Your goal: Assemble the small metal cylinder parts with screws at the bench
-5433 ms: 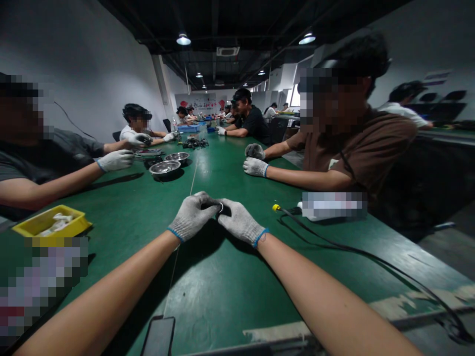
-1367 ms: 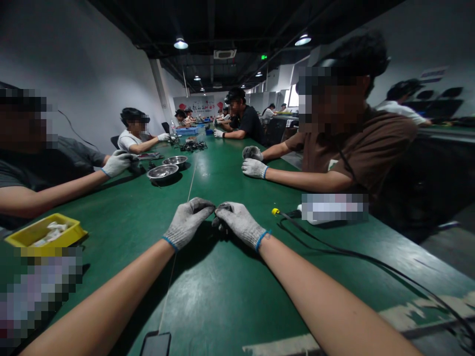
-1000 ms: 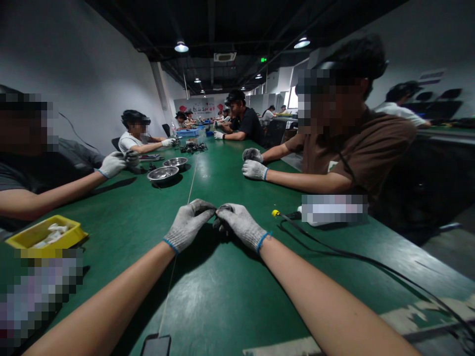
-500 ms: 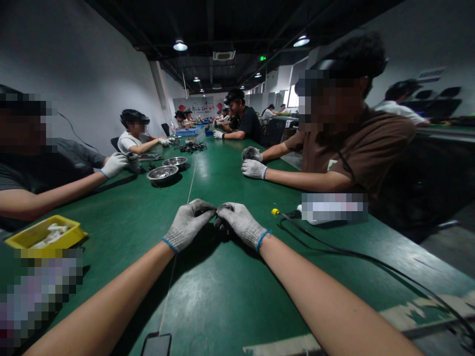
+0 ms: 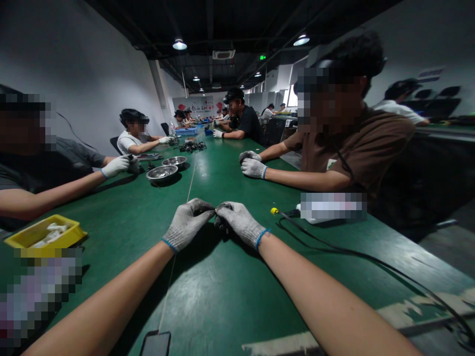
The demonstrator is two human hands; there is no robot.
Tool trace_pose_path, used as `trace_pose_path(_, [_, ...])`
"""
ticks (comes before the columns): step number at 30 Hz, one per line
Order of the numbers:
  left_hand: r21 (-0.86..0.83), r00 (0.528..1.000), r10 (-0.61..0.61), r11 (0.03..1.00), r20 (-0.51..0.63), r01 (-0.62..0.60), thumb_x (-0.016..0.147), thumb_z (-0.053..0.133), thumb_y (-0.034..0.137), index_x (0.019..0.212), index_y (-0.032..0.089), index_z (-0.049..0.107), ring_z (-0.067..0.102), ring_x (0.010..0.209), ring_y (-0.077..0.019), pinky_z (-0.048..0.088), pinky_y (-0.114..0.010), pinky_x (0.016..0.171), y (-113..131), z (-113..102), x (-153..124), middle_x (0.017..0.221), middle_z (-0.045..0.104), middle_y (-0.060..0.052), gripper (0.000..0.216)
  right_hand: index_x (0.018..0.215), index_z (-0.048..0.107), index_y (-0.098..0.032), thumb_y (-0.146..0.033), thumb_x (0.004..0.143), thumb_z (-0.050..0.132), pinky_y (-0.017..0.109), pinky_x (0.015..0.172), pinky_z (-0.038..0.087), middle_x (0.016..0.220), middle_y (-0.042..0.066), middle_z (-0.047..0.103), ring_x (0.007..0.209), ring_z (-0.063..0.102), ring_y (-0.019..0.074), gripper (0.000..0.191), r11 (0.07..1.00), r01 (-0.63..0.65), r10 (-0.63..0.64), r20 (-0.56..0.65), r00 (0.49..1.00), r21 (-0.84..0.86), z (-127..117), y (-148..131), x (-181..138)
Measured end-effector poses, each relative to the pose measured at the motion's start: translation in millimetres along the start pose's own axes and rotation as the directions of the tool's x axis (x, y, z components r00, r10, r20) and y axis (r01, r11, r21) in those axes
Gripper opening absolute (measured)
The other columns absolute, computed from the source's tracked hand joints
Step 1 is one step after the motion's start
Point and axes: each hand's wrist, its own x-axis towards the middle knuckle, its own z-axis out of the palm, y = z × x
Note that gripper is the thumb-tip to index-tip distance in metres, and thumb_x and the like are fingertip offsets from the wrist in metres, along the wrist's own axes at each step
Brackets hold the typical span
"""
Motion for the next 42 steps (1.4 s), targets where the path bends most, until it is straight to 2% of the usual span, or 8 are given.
trace_pose_path(15, [0.052,0.998,0.060,0.997,-0.019,-0.059,0.089,0.070,0.022,0.088,0.020,0.080,0.073,0.083,-0.0190,0.059,-0.030,0.082,-1.0,1.3,-0.2,0.086,0.076,-0.003,0.011,0.074,0.064,-0.019,-0.046,0.073,0.068,0.022,0.040,0.044,0.059,0.001,0.068,0.046,0.057,0.0126,0.027,1.000,0.002,-0.002,-0.002,1.000,0.006,-0.9,7.0,4.0])
trace_pose_path(42, [0.076,0.995,0.090,0.993,-0.036,-0.087,0.089,0.072,0.021,0.088,0.020,0.079,0.073,0.081,-0.0176,0.059,-0.028,0.079,-4.0,3.1,-1.2,0.085,0.075,-0.002,0.007,0.074,0.064,-0.019,-0.045,0.077,0.067,0.022,0.043,0.043,0.060,0.000,0.067,0.049,0.058,0.0126,0.026,0.999,0.029,-0.029,0.009,1.000,-0.029,-2.2,3.8,0.8])
